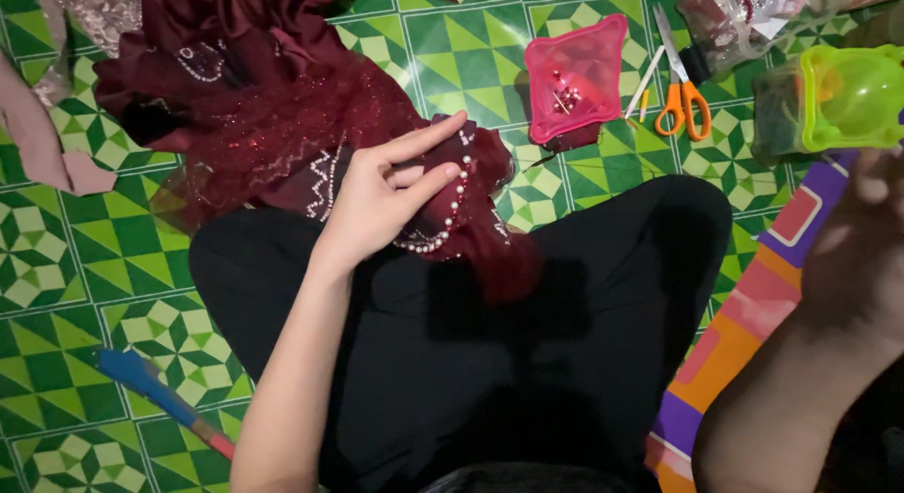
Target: The person sews strings of beads onto a red dress by hand, using a needle to secure the beads to the fabric and trimming excess thread with scissors.
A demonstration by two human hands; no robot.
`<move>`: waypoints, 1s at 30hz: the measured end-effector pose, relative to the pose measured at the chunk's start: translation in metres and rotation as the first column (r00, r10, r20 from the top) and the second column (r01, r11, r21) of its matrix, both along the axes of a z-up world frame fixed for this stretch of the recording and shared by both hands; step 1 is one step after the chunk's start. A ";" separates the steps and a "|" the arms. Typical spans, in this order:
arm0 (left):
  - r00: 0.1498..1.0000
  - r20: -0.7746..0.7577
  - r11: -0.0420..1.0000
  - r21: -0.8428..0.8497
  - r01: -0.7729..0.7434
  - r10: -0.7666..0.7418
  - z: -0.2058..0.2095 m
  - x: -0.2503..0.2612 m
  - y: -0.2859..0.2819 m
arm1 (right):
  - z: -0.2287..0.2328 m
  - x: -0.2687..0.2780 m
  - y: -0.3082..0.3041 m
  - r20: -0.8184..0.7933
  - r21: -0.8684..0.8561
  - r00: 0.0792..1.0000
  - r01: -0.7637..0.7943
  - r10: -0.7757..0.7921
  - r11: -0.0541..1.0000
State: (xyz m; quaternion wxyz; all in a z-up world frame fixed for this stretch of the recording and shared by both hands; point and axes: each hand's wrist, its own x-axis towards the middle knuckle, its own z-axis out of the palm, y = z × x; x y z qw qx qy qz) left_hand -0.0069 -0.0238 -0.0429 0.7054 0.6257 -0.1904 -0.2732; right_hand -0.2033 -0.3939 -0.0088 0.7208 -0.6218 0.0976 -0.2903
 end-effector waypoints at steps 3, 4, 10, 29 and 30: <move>0.996 -0.074 0.998 -0.053 -0.045 0.041 -0.003 0.002 -0.005 | -0.007 0.004 -0.005 -0.014 -0.001 1.000 0.001 -0.001 1.000; 0.990 -0.120 0.996 -0.053 -0.074 0.068 -0.005 0.001 -0.007 | -0.008 0.006 -0.006 -0.013 -0.002 1.000 0.001 -0.001 1.000; 0.961 -0.205 0.977 -0.072 -0.203 0.185 -0.031 -0.005 -0.023 | -0.016 0.033 0.001 -0.004 0.013 0.994 0.110 -0.110 0.994; 0.898 -0.434 0.996 -0.030 -0.089 0.067 -0.115 0.009 -0.079 | -0.228 0.186 -0.003 -0.474 -0.746 0.835 -0.213 -0.279 0.631; 0.889 -0.454 0.994 -0.049 -0.100 0.067 -0.117 0.010 -0.080 | -0.230 0.185 -0.002 -0.408 -0.818 0.857 -0.191 -0.314 0.543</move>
